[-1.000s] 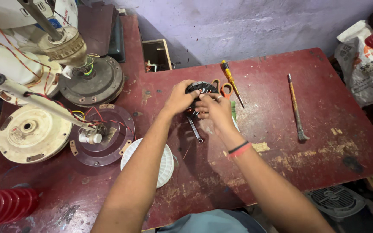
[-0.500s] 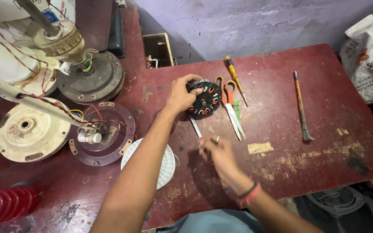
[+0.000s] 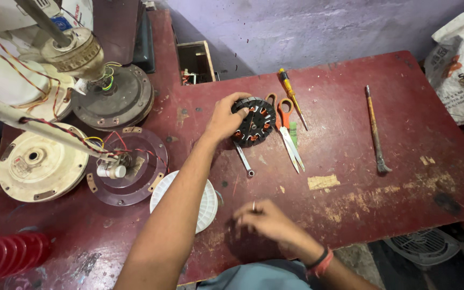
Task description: The person winds copper wire around the slots of a motor stator, using a screwdriver to tuck the wire into place. The person repeatedly pulls wire from a spool, wraps it around the stator, and adjusts the placement with a tool.
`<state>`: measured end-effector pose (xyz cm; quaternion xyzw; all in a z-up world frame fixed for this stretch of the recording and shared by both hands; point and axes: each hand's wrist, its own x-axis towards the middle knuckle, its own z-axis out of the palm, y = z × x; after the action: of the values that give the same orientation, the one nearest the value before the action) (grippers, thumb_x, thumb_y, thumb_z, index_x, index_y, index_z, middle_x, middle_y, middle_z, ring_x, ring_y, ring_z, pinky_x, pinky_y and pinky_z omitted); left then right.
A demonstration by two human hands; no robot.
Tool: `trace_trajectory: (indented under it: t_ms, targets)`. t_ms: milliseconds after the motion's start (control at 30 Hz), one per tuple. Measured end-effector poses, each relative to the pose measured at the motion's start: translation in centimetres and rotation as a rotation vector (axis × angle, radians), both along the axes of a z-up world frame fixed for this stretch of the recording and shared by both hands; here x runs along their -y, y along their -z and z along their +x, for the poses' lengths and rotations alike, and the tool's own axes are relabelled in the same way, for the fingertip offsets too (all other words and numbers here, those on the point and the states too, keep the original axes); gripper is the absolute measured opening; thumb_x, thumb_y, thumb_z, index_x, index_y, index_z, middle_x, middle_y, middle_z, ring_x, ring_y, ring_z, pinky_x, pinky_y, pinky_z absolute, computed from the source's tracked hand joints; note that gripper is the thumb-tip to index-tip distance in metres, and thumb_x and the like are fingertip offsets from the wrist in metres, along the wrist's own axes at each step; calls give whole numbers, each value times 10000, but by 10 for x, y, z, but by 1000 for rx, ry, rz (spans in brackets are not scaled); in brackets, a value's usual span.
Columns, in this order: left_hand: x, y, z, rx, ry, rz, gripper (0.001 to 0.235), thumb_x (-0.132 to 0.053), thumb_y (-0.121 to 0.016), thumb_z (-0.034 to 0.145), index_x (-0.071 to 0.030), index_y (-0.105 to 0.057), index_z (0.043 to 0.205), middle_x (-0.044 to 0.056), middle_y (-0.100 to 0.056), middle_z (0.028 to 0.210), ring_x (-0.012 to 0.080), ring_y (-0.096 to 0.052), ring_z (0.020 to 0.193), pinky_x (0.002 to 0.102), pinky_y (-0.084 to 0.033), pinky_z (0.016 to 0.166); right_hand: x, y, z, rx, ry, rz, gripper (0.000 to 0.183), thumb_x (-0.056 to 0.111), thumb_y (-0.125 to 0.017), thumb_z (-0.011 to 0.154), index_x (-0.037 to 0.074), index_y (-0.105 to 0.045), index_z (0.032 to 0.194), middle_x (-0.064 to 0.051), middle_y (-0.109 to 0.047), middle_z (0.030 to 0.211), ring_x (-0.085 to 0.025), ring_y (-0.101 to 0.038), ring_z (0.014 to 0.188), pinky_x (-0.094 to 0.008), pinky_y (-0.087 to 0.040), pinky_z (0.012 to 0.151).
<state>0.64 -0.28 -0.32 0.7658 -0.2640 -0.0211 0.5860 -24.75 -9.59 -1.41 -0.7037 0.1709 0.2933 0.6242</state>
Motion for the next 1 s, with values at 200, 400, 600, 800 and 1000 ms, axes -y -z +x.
trace_trajectory:
  t_ms: [200, 400, 600, 800, 1000]
  targets:
    - [4, 19, 11, -46, -1, -30, 341, -68, -649, 863, -32, -716, 1196, 145, -776, 1106, 234, -731, 1045, 356, -534, 961, 25, -11, 76, 414, 475, 122, 167, 161, -693, 924, -1, -720, 956, 2, -641, 723, -68, -527, 566, -224, -399, 499]
    - [5, 25, 16, -164, 29, -130, 301, -124, -596, 942, -9, -712, 1195, 112, -771, 1100, 186, -706, 1020, 326, -538, 929, 26, -12, 129, 506, 575, 82, 271, 105, -725, 892, -43, -669, 1113, -72, -719, 767, -66, -583, 564, -211, -458, 494]
    - [8, 31, 21, -212, 53, -101, 316, -156, -574, 969, -11, -695, 1222, 102, -757, 1113, 176, -688, 1031, 309, -520, 930, 42, -5, 146, 636, 569, 36, 267, 67, -668, 888, -74, -704, 1111, -77, -726, 762, -76, -611, 590, -210, -448, 487]
    - [9, 35, 25, -361, 110, -201, 310, -127, -563, 968, 0, -682, 1224, 100, -735, 1104, 176, -668, 1005, 317, -526, 904, 47, -19, 156, 578, 583, -99, 219, 119, -692, 900, -23, -747, 1057, -66, -718, 760, -78, -599, 573, -216, -441, 473]
    - [10, 41, 30, -392, 144, -231, 331, -103, -538, 965, 5, -659, 1253, 110, -715, 1164, 179, -653, 1065, 303, -497, 957, 42, -19, 162, 530, 519, -24, 174, 57, -678, 878, -54, -727, 1003, -89, -761, 799, -98, -668, 609, -247, -515, 496]
